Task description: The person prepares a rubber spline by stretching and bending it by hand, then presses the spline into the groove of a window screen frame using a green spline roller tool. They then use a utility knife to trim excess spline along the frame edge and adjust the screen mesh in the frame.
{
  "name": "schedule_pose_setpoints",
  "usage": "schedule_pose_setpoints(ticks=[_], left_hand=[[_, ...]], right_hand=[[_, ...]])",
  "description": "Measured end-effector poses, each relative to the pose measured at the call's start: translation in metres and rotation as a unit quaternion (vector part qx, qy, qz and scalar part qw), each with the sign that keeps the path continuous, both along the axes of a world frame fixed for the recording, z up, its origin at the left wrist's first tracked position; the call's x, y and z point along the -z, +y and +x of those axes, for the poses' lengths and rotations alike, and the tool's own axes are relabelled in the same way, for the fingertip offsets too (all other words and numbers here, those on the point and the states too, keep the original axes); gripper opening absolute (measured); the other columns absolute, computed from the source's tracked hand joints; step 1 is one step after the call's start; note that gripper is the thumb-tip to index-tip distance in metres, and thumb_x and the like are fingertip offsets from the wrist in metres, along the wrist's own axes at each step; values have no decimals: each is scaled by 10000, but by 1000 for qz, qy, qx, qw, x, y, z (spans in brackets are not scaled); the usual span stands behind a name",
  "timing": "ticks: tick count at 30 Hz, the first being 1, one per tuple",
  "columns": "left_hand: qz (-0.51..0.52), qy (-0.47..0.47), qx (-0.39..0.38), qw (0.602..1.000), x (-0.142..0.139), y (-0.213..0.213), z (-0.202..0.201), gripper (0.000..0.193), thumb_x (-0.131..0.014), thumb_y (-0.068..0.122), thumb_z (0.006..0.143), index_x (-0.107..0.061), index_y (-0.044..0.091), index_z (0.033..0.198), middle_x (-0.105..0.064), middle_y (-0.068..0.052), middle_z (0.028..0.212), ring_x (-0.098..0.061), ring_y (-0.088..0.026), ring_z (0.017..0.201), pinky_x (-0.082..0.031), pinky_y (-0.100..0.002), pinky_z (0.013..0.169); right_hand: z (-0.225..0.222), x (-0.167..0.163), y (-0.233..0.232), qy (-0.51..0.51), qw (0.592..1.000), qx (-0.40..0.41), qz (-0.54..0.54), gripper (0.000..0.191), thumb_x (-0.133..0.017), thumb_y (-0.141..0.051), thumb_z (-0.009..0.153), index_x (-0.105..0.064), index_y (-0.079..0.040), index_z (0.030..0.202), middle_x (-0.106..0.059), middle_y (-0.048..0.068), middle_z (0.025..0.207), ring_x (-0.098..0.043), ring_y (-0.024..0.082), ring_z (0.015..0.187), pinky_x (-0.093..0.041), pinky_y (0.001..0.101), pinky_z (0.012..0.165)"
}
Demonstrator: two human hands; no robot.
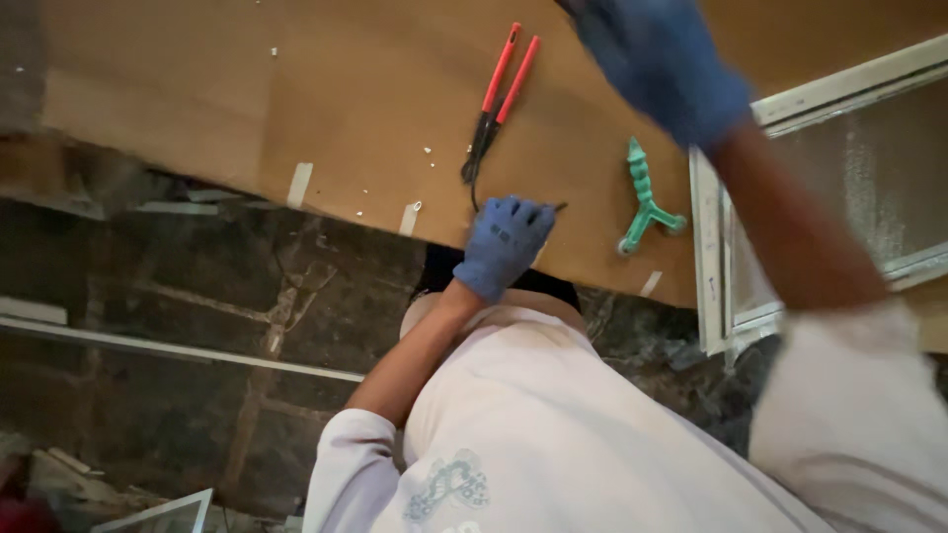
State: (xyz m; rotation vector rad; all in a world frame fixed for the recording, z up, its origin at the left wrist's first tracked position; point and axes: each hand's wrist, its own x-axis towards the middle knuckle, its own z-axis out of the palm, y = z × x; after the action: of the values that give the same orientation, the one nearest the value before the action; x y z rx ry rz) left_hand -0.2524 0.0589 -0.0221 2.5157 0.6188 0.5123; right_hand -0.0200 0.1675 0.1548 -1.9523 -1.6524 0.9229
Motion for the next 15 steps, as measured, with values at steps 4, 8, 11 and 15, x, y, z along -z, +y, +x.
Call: schedule_pose_setpoints(ticks=[4, 8, 11, 15], left_hand=[[8, 3, 19, 1000, -4, 7, 0, 299, -632, 156, 888, -653, 118, 1183, -573, -37, 926, -553, -242, 840, -424, -421, 725], [1, 0, 33, 999, -5, 8, -1, 343, -638, 156, 898, -655, 106, 1237, -568, -32, 932, -551, -234, 846, -422, -418, 730], [1, 14, 43, 999, -5, 6, -1, 328, -644, 158, 912, -658, 104, 1235, -562, -39, 934, -549, -234, 858, -422, -415, 738], [-16, 32, 59, 998, -4, 6, 1, 351, -642, 173, 882, -663, 96, 1224, -569, -33, 927, -545, -233, 839, -414, -417, 708]], right_hand=[[-3, 8, -169, 75, 941, 168, -283, 334, -490, -284, 1068, -693, -25, 1016, -690, 119, 701, -679, 193, 582, -539, 337, 590], [-38, 20, -259, 285, 835, 301, -362, 337, -524, -260, 975, -741, -17, 1063, -639, 67, 729, -622, 148, 524, -503, 301, 485], [-66, 21, -255, 410, 692, 452, -386, 362, -582, -284, 967, -713, 47, 1032, -559, 64, 664, -551, 170, 435, -459, 323, 406], [-70, 29, -238, 410, 696, 451, -379, 401, -592, -323, 963, -706, 55, 1029, -565, 66, 660, -538, 170, 417, -452, 321, 383]])
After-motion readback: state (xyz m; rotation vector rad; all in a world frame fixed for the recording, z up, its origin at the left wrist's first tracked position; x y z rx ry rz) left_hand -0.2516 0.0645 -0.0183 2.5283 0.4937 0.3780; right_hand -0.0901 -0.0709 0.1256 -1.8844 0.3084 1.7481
